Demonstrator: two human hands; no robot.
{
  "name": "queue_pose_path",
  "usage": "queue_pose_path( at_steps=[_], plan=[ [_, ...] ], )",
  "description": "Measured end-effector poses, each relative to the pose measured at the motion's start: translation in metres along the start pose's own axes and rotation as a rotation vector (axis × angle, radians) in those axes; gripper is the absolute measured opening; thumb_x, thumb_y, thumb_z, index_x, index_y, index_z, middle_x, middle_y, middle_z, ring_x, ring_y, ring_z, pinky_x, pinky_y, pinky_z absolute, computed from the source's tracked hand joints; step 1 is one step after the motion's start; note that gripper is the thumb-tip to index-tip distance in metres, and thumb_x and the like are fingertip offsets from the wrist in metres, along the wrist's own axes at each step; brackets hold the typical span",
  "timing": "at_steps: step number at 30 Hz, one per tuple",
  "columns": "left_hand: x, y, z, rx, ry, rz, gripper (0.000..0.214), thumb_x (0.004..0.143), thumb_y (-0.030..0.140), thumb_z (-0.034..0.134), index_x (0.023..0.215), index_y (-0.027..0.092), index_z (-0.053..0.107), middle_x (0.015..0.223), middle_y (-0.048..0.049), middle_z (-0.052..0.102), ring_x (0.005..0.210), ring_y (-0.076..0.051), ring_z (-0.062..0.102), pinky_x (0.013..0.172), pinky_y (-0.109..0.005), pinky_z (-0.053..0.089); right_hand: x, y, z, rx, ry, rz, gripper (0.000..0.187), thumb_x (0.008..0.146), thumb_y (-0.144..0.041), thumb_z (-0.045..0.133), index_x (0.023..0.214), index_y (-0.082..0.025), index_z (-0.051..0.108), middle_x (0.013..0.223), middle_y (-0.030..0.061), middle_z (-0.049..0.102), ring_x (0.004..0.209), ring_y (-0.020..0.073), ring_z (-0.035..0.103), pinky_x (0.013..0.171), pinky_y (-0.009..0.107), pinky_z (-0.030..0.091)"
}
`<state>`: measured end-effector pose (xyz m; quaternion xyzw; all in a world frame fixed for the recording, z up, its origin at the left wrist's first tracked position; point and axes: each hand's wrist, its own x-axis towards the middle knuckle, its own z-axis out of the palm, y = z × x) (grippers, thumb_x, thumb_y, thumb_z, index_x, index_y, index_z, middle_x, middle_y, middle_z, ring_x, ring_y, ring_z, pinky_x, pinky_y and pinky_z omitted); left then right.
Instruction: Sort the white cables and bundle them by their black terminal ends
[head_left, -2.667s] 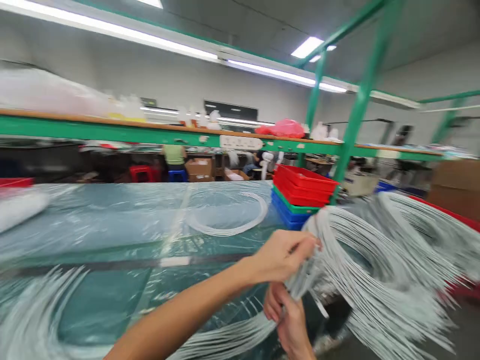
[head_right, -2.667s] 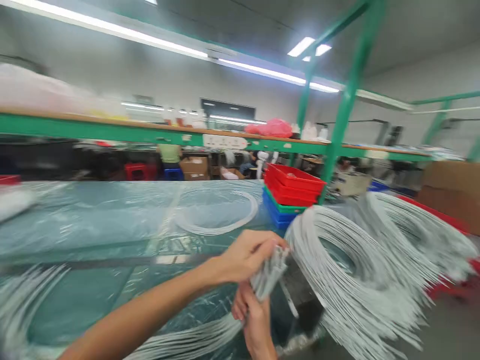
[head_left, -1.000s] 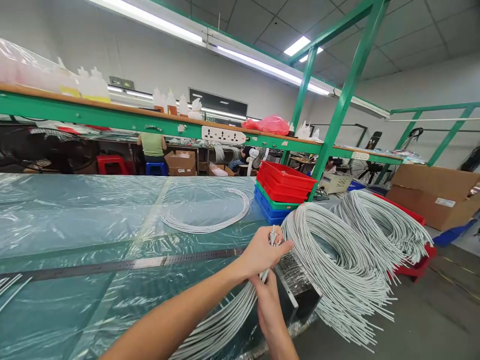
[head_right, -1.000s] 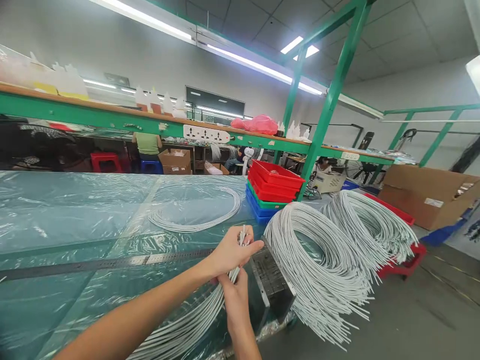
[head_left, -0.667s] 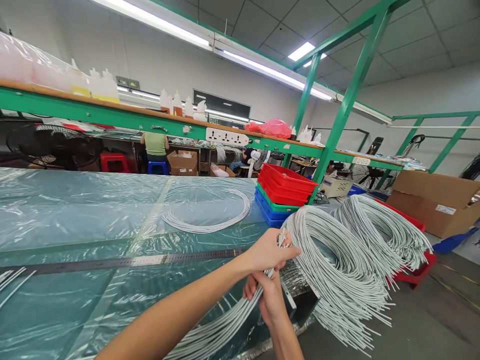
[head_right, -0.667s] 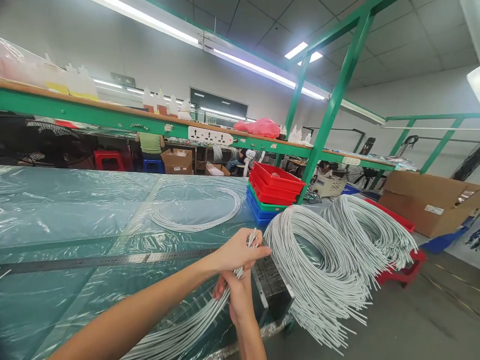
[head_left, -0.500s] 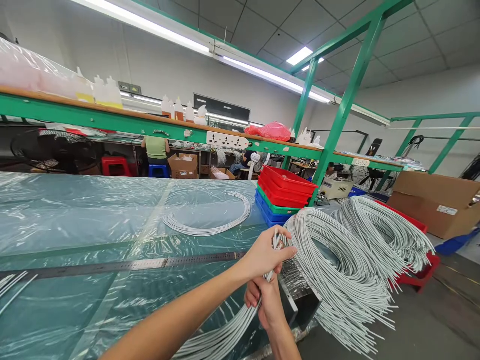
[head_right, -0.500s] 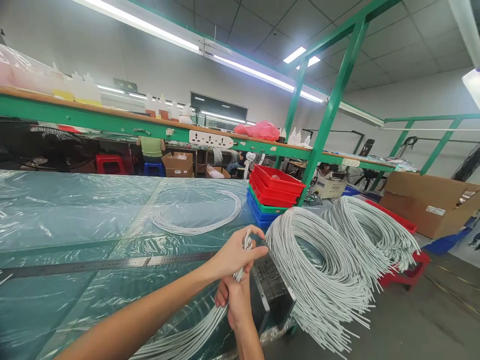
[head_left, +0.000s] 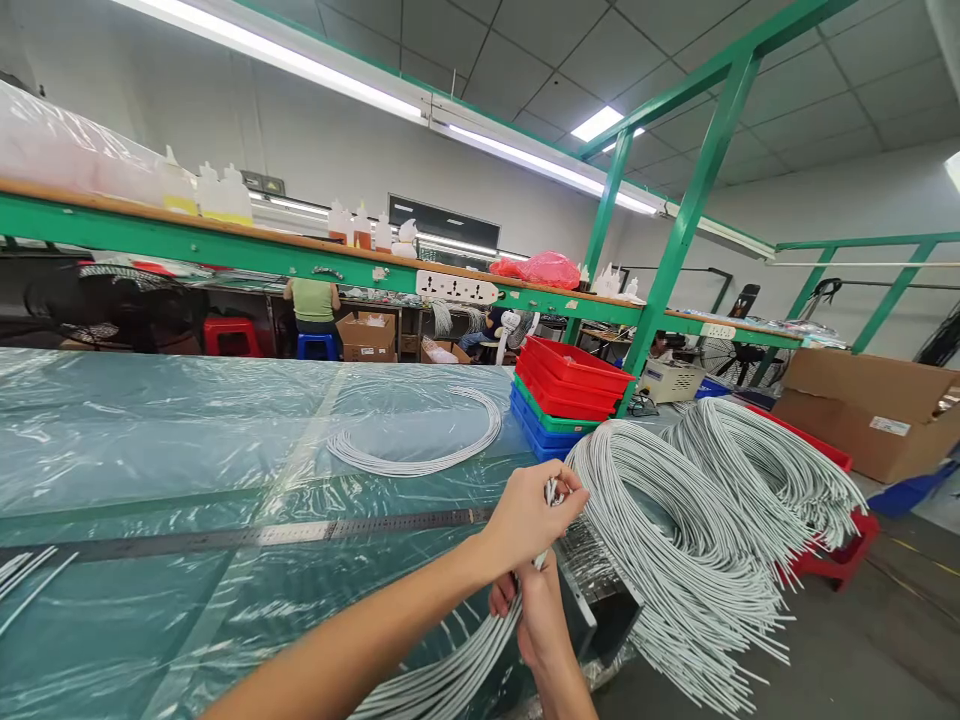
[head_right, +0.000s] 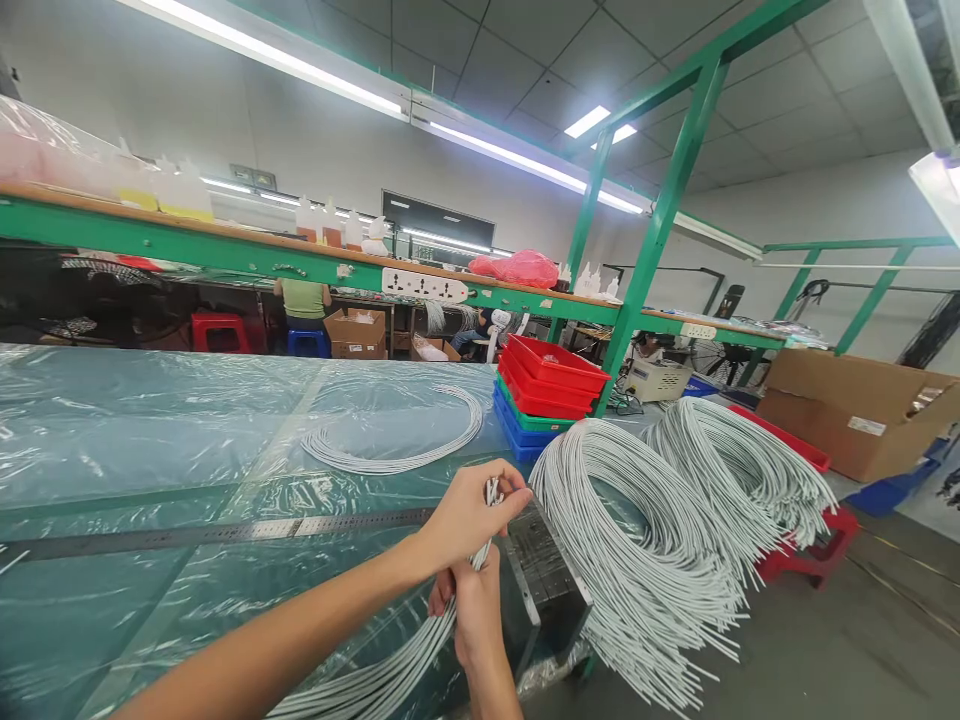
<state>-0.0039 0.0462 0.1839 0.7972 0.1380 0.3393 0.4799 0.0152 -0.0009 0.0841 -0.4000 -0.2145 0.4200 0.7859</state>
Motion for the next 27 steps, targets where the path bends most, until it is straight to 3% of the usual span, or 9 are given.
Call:
queue_pose_path(
  at_steps=[6, 11, 18, 22, 24, 27],
  plan=[
    [0.0, 0.003, -0.004, 0.195, -0.046, 0.083, 0.028, 0.085, 0.041, 0.062, 0.071, 0.018, 0.069, 0.066, 0.0015, 0.065, 0.061, -0.012, 0.054, 0.06, -0.023, 0.038, -0.001, -0.002, 0.001, -0.005, 0.01, 0.002, 0.026, 0.06, -0.032, 0.065, 0.069, -0.024, 0.042, 0.035, -0.0136, 0.035, 0.028, 0.0073, 0.031, 0.034, 0.02, 0.031],
    [0.002, 0.004, -0.011, 0.415, -0.103, 0.114, 0.02, 0.081, 0.039, 0.066, 0.083, 0.02, 0.071, 0.071, 0.0009, 0.069, 0.062, -0.014, 0.058, 0.06, -0.024, 0.036, -0.003, -0.005, 0.004, 0.002, -0.003, 0.004, 0.027, 0.06, -0.035, 0.066, 0.069, -0.024, 0.043, 0.035, -0.0132, 0.036, 0.029, 0.0072, 0.03, 0.034, 0.021, 0.032],
    [0.003, 0.012, -0.023, 0.81, -0.242, 0.259, 0.029, 0.085, 0.044, 0.061, 0.101, 0.021, 0.07, 0.081, -0.0056, 0.074, 0.075, -0.025, 0.068, 0.065, -0.029, 0.041, -0.002, -0.001, 0.006, -0.028, -0.002, 0.028, 0.022, 0.059, -0.037, 0.064, 0.062, -0.022, 0.049, 0.032, -0.0115, 0.036, 0.028, 0.0062, 0.027, 0.032, 0.02, 0.028],
    [0.001, 0.017, -0.029, 0.983, -0.328, 0.309, 0.028, 0.09, 0.041, 0.055, 0.097, 0.018, 0.069, 0.082, -0.0083, 0.073, 0.073, -0.025, 0.068, 0.063, -0.029, 0.041, -0.003, 0.0, 0.005, -0.052, -0.032, 0.026, 0.02, 0.061, -0.034, 0.064, 0.061, -0.022, 0.047, 0.034, -0.0106, 0.038, 0.029, 0.006, 0.027, 0.032, 0.02, 0.027],
    [0.001, 0.018, -0.032, 0.959, -0.354, 0.327, 0.022, 0.09, 0.032, 0.052, 0.089, 0.018, 0.068, 0.079, -0.0066, 0.072, 0.069, -0.021, 0.065, 0.061, -0.027, 0.039, -0.002, 0.001, 0.004, -0.05, -0.054, 0.034, 0.022, 0.062, -0.034, 0.065, 0.062, -0.022, 0.047, 0.035, -0.0104, 0.039, 0.029, 0.0062, 0.029, 0.033, 0.02, 0.028],
    [0.002, 0.016, -0.034, 0.713, -0.425, 0.302, 0.014, 0.087, 0.023, 0.057, 0.081, 0.018, 0.069, 0.07, -0.0002, 0.07, 0.063, -0.013, 0.06, 0.061, -0.023, 0.037, -0.002, 0.001, 0.005, -0.032, -0.083, 0.051, 0.023, 0.063, -0.033, 0.068, 0.067, -0.022, 0.048, 0.036, -0.0113, 0.039, 0.03, 0.0066, 0.031, 0.034, 0.02, 0.03]
  ],
)
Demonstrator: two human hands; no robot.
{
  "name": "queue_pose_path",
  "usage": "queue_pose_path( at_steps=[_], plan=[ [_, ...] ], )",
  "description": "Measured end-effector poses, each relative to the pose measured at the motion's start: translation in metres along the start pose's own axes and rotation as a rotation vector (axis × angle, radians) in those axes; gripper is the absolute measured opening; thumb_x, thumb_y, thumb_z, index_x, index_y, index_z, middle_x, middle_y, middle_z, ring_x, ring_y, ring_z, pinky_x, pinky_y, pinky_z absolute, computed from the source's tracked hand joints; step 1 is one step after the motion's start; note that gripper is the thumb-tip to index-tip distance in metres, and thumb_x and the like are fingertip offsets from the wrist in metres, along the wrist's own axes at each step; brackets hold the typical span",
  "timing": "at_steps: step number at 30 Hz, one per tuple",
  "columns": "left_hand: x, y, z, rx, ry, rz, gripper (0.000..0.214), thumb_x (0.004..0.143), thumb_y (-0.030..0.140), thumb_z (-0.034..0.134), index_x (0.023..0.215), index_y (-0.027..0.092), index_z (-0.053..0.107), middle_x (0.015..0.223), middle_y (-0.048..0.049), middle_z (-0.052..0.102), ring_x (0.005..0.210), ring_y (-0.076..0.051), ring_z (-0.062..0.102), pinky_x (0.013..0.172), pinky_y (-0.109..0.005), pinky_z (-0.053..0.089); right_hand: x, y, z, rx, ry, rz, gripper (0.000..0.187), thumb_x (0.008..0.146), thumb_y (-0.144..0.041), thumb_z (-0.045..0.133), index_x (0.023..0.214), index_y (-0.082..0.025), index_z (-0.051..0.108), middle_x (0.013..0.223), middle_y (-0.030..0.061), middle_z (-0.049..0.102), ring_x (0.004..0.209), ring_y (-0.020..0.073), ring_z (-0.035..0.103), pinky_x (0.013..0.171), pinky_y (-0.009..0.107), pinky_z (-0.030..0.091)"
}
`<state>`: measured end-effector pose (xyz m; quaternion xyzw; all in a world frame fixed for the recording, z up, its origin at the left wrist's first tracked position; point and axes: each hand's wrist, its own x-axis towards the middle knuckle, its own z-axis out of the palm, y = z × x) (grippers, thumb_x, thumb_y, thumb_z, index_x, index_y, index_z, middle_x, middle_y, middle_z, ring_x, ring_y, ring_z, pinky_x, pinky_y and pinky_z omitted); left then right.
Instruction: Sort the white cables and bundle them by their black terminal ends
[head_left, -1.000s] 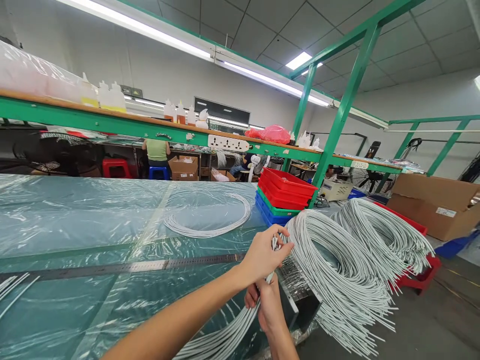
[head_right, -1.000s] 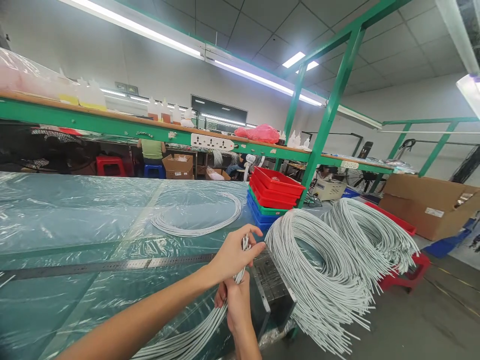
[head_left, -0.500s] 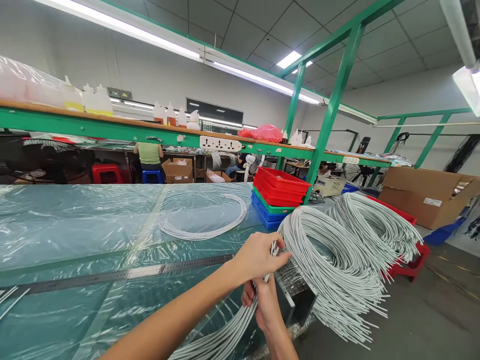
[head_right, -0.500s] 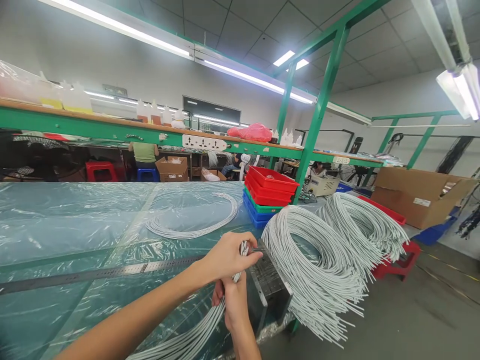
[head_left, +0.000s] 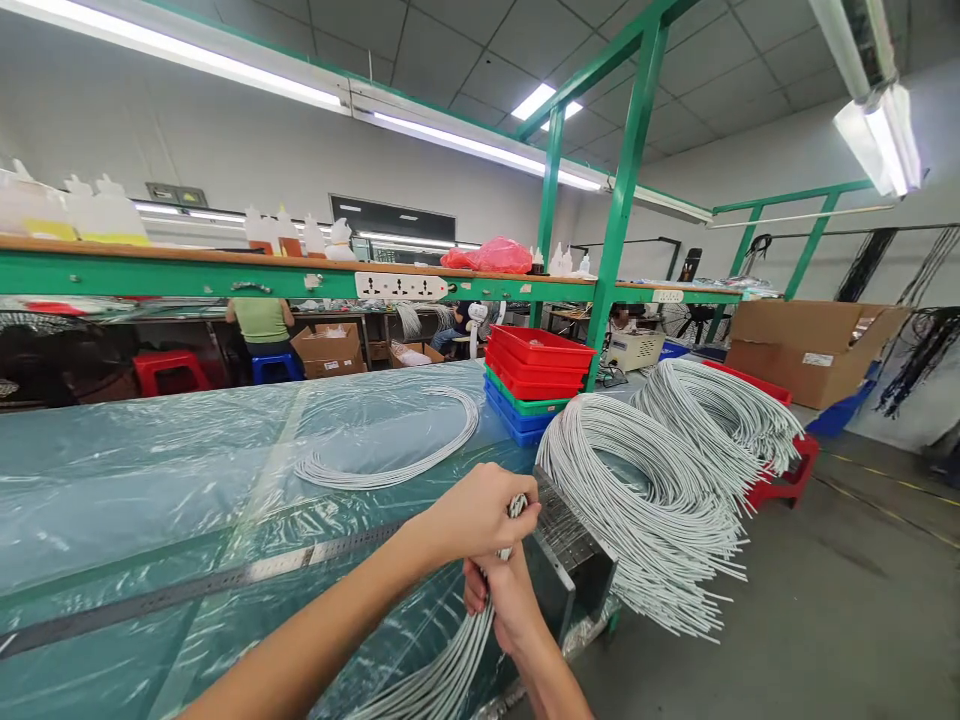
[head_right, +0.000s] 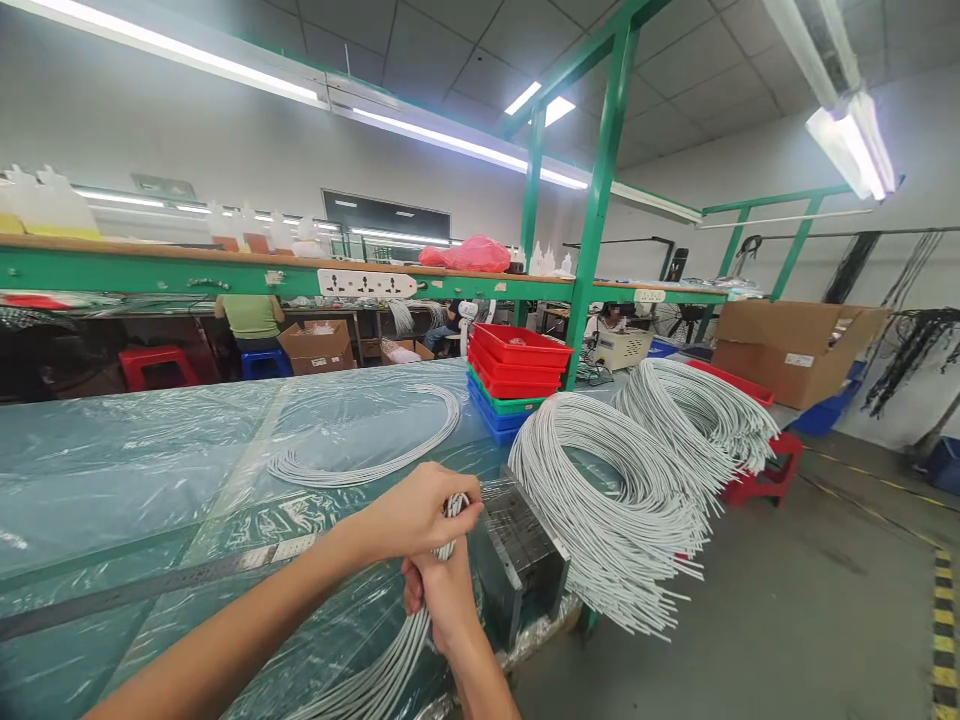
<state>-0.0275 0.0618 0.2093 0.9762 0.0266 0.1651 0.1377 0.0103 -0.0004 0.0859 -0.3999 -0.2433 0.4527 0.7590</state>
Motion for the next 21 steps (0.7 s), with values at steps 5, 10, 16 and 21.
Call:
queue_pose_path(
  at_steps=[5, 10, 16, 21],
  plan=[
    [0.002, -0.01, 0.004, -0.413, -0.015, 0.006, 0.027, 0.085, 0.04, 0.067, 0.074, 0.015, 0.068, 0.071, 0.0007, 0.07, 0.065, -0.01, 0.058, 0.062, -0.02, 0.039, -0.001, -0.007, 0.008, 0.024, 0.043, -0.011, 0.022, 0.059, -0.03, 0.064, 0.066, -0.023, 0.045, 0.039, -0.0108, 0.043, 0.029, 0.0052, 0.029, 0.031, 0.019, 0.028],
    [0.005, -0.014, 0.004, -0.473, -0.025, -0.055, 0.041, 0.088, 0.044, 0.062, 0.061, 0.015, 0.059, 0.062, -0.0004, 0.069, 0.056, -0.009, 0.054, 0.056, -0.02, 0.038, -0.002, -0.011, 0.015, 0.03, 0.065, 0.023, 0.025, 0.057, -0.032, 0.065, 0.067, -0.023, 0.043, 0.037, -0.0117, 0.043, 0.027, 0.0046, 0.028, 0.029, 0.017, 0.028],
    [0.004, -0.017, 0.006, -0.426, -0.005, -0.104, 0.05, 0.093, 0.044, 0.053, 0.052, 0.016, 0.052, 0.052, 0.0003, 0.064, 0.049, -0.008, 0.048, 0.054, -0.02, 0.036, -0.003, -0.009, 0.018, 0.03, 0.083, 0.06, 0.03, 0.057, -0.035, 0.067, 0.068, -0.023, 0.041, 0.037, -0.0126, 0.041, 0.028, 0.004, 0.028, 0.029, 0.017, 0.025],
    [0.002, -0.018, 0.009, -0.313, 0.015, -0.083, 0.049, 0.097, 0.042, 0.044, 0.056, 0.016, 0.055, 0.052, 0.0025, 0.058, 0.051, -0.008, 0.044, 0.056, -0.021, 0.033, -0.002, -0.006, 0.018, 0.033, 0.092, 0.077, 0.031, 0.057, -0.039, 0.067, 0.065, -0.024, 0.041, 0.034, -0.0125, 0.037, 0.027, 0.0048, 0.028, 0.029, 0.018, 0.025]
  ],
)
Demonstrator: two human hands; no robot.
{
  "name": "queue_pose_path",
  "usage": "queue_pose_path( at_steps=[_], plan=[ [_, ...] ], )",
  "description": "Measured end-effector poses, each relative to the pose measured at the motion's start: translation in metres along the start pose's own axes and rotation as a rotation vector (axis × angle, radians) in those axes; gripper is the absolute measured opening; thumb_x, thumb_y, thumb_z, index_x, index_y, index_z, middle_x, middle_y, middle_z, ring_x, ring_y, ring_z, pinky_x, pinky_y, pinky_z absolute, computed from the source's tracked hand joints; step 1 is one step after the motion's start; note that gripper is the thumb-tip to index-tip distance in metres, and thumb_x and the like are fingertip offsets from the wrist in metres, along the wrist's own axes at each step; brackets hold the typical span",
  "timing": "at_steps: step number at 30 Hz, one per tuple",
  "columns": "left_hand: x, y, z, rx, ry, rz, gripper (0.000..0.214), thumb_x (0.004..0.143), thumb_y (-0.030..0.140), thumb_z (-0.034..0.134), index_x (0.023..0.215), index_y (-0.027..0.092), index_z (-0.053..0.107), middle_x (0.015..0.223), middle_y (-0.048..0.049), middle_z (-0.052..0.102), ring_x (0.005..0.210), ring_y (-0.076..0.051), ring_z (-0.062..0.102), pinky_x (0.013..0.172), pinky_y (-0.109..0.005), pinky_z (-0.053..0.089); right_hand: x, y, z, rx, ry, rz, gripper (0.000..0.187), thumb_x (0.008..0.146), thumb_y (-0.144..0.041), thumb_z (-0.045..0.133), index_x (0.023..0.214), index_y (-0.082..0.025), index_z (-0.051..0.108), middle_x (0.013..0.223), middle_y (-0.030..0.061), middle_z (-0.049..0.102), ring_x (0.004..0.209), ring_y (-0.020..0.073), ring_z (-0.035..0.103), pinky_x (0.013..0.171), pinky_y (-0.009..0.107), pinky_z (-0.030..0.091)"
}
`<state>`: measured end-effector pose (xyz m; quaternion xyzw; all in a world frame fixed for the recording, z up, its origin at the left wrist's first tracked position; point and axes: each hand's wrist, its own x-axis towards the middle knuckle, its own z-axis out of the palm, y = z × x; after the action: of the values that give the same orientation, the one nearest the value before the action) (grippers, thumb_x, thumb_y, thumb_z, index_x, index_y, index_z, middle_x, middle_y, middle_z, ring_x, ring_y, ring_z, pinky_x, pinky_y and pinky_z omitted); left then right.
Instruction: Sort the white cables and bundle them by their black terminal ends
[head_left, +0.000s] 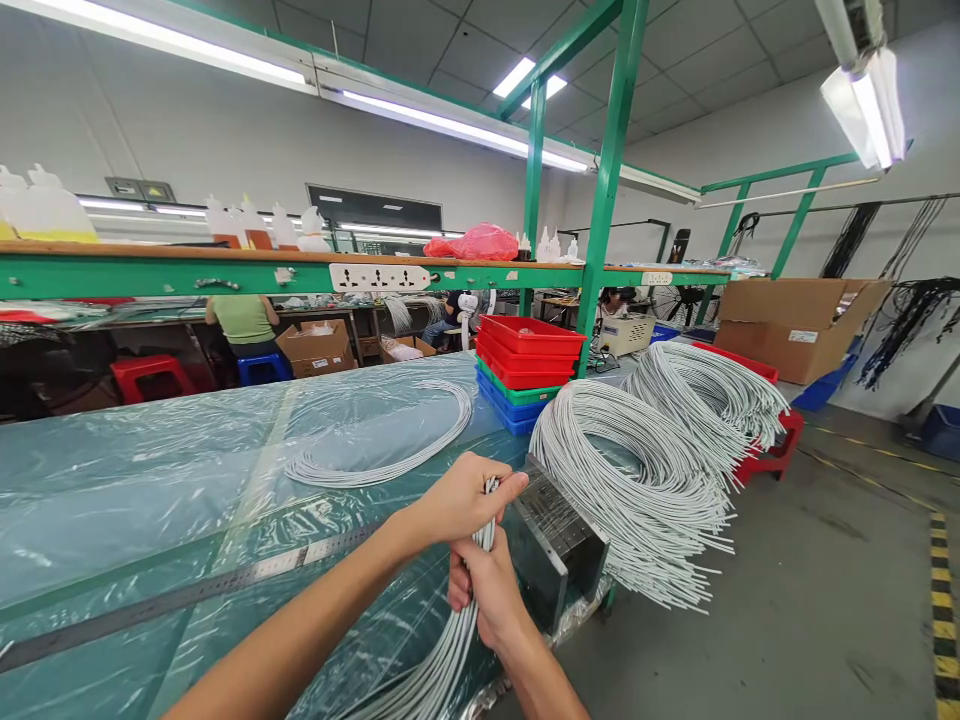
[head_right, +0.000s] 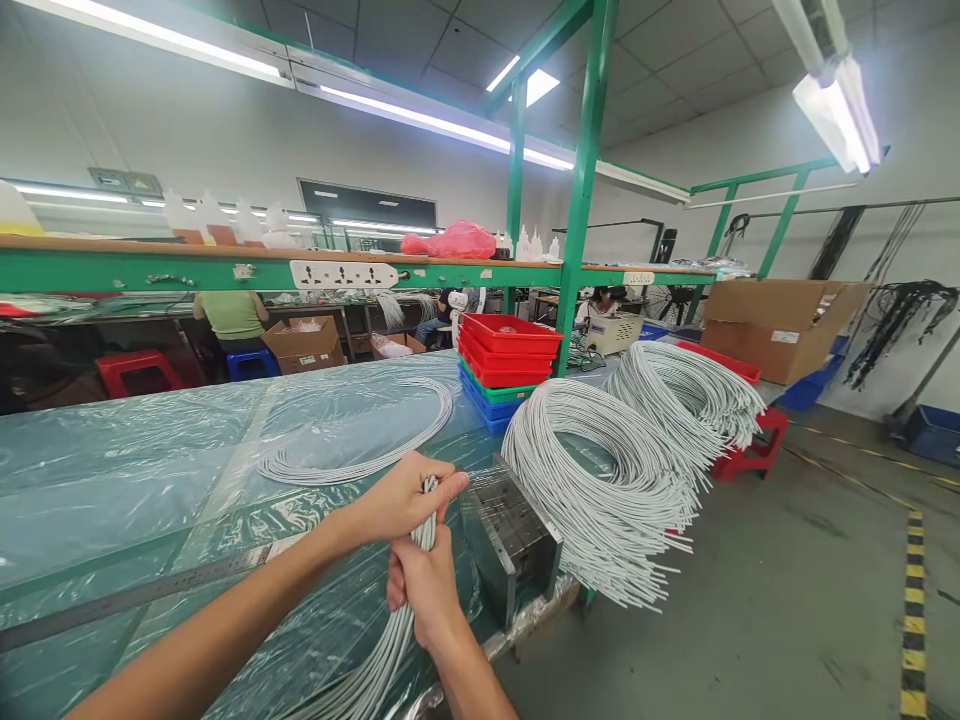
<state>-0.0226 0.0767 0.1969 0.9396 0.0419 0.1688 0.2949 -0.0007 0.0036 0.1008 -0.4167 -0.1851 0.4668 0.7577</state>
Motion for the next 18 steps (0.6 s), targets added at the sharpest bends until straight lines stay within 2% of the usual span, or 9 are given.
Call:
queue_pose_path(
  at_steps=[5, 7, 12, 15, 18],
  plan=[
    [-0.002, -0.002, -0.008, 0.243, -0.059, 0.083, 0.025, 0.079, 0.04, 0.07, 0.073, 0.019, 0.058, 0.06, 0.0052, 0.055, 0.057, -0.01, 0.045, 0.056, -0.022, 0.029, 0.001, 0.005, -0.005, 0.027, 0.012, 0.003, 0.034, 0.055, -0.038, 0.07, 0.068, -0.024, 0.042, 0.034, -0.0134, 0.037, 0.028, 0.0052, 0.027, 0.03, 0.017, 0.025],
    [-0.003, -0.002, -0.012, 0.323, -0.099, 0.092, 0.023, 0.076, 0.039, 0.072, 0.08, 0.02, 0.06, 0.066, 0.0042, 0.058, 0.061, -0.013, 0.049, 0.058, -0.023, 0.031, 0.002, 0.006, -0.006, 0.028, -0.005, 0.016, 0.033, 0.056, -0.038, 0.07, 0.066, -0.024, 0.042, 0.034, -0.0131, 0.036, 0.029, 0.0051, 0.027, 0.03, 0.017, 0.025],
    [-0.006, 0.001, -0.016, 0.414, -0.146, 0.103, 0.029, 0.079, 0.044, 0.07, 0.097, 0.022, 0.063, 0.087, -0.0013, 0.069, 0.076, -0.019, 0.061, 0.066, -0.025, 0.036, 0.0, 0.007, -0.006, 0.056, -0.047, 0.027, 0.025, 0.055, -0.031, 0.063, 0.067, -0.024, 0.041, 0.034, -0.0136, 0.034, 0.03, 0.0052, 0.026, 0.032, 0.018, 0.025],
    [-0.009, -0.001, -0.016, 0.323, -0.153, 0.067, 0.026, 0.081, 0.043, 0.068, 0.095, 0.022, 0.064, 0.08, 0.0006, 0.068, 0.071, -0.016, 0.059, 0.065, -0.024, 0.037, -0.002, 0.007, -0.006, 0.087, -0.052, 0.02, 0.027, 0.055, -0.029, 0.061, 0.073, -0.025, 0.041, 0.036, -0.0144, 0.037, 0.03, 0.0052, 0.025, 0.032, 0.017, 0.025],
    [-0.012, -0.006, -0.016, 0.196, -0.154, 0.038, 0.019, 0.083, 0.039, 0.065, 0.08, 0.02, 0.062, 0.061, 0.0059, 0.057, 0.056, -0.01, 0.045, 0.057, -0.021, 0.032, -0.002, 0.009, -0.005, 0.101, -0.062, 0.02, 0.031, 0.056, -0.03, 0.063, 0.075, -0.025, 0.039, 0.038, -0.0141, 0.04, 0.03, 0.005, 0.026, 0.031, 0.017, 0.025]
  ],
)
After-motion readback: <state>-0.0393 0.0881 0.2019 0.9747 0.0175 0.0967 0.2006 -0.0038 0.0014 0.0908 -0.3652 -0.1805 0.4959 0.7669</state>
